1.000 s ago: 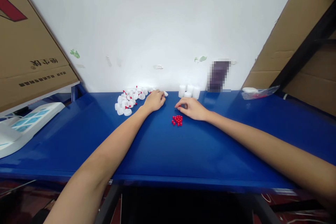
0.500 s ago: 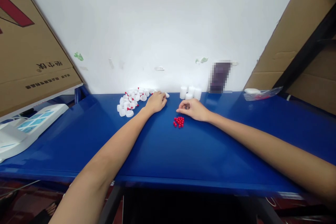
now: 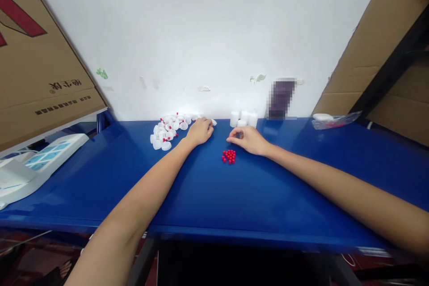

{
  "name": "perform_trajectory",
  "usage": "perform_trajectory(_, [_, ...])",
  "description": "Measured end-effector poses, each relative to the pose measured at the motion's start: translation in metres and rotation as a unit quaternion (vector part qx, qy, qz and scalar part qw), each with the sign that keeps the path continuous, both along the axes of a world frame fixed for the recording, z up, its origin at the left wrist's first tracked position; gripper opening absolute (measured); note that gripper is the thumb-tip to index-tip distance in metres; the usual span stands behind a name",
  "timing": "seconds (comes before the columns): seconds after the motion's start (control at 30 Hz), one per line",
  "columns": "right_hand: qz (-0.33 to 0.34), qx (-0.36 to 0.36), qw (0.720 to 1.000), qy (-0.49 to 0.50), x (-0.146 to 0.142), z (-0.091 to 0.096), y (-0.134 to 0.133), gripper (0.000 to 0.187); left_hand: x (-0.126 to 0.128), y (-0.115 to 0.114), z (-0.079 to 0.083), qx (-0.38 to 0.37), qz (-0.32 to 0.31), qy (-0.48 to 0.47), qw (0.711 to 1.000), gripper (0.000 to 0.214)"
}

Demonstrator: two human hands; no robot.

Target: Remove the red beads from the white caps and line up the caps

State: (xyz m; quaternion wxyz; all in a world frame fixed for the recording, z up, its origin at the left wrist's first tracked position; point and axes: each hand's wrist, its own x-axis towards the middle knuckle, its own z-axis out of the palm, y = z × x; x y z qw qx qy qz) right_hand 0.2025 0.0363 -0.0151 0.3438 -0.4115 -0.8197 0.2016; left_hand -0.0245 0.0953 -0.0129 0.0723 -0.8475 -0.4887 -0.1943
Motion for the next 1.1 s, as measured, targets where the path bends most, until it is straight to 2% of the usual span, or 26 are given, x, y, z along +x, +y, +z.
perform_trajectory(0.13, [0.012,0.002,1.0,0.013,0.0001,-0.0007,0.0006,0.024,-0.0003,0.0007,-0.0001,-0.002,-0.002,0.0,1.0,0.024])
perform_trajectory(0.37, [0.007,0.023,0.999,-0.044,-0.0002,0.0006,-0.0023,0.024,-0.0008,0.0017,-0.0005,0.0,0.0,0.003,1.0,0.024])
perform_trajectory(0.63, [0.02,0.049,0.998,-0.043,-0.0006,0.0,-0.0036,0.02,0.0,-0.0003,0.0007,-0.002,-0.001,-0.001,1.0,0.024])
perform_trajectory(0.87, [0.032,-0.017,0.999,0.023,-0.0005,0.0031,-0.0041,0.019,0.0001,-0.001,0.0011,-0.002,0.0,0.002,1.0,0.023])
perform_trajectory(1.1, [0.063,-0.057,0.996,0.029,-0.0002,0.0024,-0.0015,0.018,-0.0004,0.0003,0.0001,0.002,-0.001,0.003,1.0,0.023])
